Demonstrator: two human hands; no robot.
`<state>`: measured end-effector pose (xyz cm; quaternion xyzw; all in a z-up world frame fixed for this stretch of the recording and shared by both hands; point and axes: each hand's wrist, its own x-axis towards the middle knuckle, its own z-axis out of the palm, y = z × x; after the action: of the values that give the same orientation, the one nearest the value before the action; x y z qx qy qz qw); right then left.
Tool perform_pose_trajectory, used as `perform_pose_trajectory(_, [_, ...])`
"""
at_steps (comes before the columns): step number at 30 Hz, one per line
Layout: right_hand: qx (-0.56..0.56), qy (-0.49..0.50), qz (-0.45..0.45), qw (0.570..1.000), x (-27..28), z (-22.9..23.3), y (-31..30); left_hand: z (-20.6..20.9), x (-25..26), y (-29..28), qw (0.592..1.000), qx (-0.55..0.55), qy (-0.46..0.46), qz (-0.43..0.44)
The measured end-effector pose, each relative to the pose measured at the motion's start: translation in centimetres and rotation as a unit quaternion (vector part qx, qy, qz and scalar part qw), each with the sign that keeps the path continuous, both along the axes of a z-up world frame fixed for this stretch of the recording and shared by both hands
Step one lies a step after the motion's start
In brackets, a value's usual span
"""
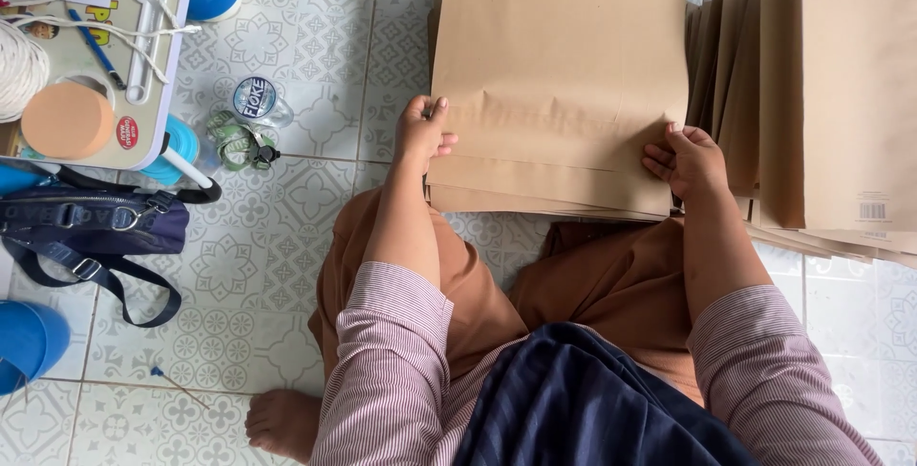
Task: Folding flat brown paper sheets into bags and organizing them into stacks on the floor.
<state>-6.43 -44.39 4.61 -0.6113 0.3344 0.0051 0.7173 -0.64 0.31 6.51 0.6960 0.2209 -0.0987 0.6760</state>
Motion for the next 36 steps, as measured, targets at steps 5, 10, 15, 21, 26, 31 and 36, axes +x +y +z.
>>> perform_pose_trajectory(5, [-0.001,-0.008,-0.008,1.000,-0.4,0.4,0.2,-0.7,0.2,-0.2,1.000,-0.005,-0.002,-0.005])
perform_pose_trajectory(10, [0.011,-0.027,-0.011,1.000,-0.4,-0.6,-0.2,-3.2,0.6,0.0,1.000,-0.017,-0.011,0.007])
perform_pose_trajectory(15, [0.048,-0.058,-0.020,0.997,-0.7,-0.4,-0.1,-2.4,0.3,0.6,0.997,-0.081,0.006,0.000])
perform_pose_trajectory(21, [0.064,-0.069,-0.021,0.995,-0.6,-1.2,-0.5,-1.7,0.3,0.5,0.997,-0.075,0.003,0.003])
perform_pose_trajectory(26, [0.048,-0.074,-0.030,0.996,-0.5,-2.0,-0.8,-1.6,0.0,0.0,0.999,-0.037,-0.016,0.019])
perform_pose_trajectory(31, [0.041,-0.082,-0.030,0.995,-1.0,-1.9,-1.1,-2.7,-0.3,0.0,0.999,-0.006,-0.031,0.032])
perform_pose_trajectory(36, [-0.021,-0.070,-0.027,0.997,-1.6,-0.4,0.3,-5.0,-0.2,0.3,0.993,0.060,-0.088,0.056])
